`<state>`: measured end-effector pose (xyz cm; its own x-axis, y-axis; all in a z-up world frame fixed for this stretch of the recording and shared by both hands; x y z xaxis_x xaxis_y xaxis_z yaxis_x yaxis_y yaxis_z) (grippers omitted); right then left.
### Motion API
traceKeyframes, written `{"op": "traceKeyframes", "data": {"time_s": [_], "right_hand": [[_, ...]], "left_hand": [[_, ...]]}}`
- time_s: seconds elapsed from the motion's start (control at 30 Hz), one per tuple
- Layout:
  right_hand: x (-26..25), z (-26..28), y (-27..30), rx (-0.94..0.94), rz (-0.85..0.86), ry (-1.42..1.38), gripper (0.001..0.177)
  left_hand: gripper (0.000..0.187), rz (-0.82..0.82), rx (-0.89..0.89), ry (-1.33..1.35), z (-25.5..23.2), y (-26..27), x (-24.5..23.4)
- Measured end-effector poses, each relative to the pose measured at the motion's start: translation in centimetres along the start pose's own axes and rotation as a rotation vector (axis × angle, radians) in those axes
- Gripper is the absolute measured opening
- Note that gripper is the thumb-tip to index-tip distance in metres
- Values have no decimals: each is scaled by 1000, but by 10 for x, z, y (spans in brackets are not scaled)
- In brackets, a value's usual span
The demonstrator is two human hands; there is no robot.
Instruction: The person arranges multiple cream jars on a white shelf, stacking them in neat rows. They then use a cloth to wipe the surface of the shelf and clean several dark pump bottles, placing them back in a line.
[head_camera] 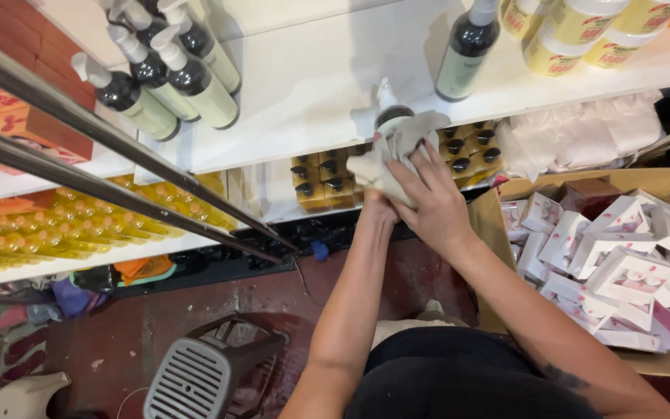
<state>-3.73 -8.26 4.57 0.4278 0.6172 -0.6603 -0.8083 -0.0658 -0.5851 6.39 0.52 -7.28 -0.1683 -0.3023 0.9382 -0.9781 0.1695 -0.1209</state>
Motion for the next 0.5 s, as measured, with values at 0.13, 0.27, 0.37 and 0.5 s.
{"op": "traceKeyframes", "data": {"time_s": [0.13,0.27,0.37,0.5], "right_hand": [[-6,-46,23,27,-13,-26,75],[-16,-101,41,270,-35,-130,69],[-25,-142,46,347,-114,-121,63],[-35,-177,37,669,-158,-353,48]], "left_hand": [[76,-127,-104,-74,-3,-2,46],[85,-142,-94,-221,-7,-17,58],[79,-75,26,-238,-24,-33,82],[86,-117,314,-805,-37,-55,83]]}}
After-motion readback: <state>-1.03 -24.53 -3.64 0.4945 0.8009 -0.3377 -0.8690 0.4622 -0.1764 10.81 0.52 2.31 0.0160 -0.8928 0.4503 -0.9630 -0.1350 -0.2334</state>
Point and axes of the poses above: each hand's wrist, its own y-axis away from the middle knuckle, its own x-axis out of the palm, z = x × y, the point moved 2 cm from there along -y, towards the middle knuckle, and after that the axes turned 14 degrees about x, right-handed, at the moved point
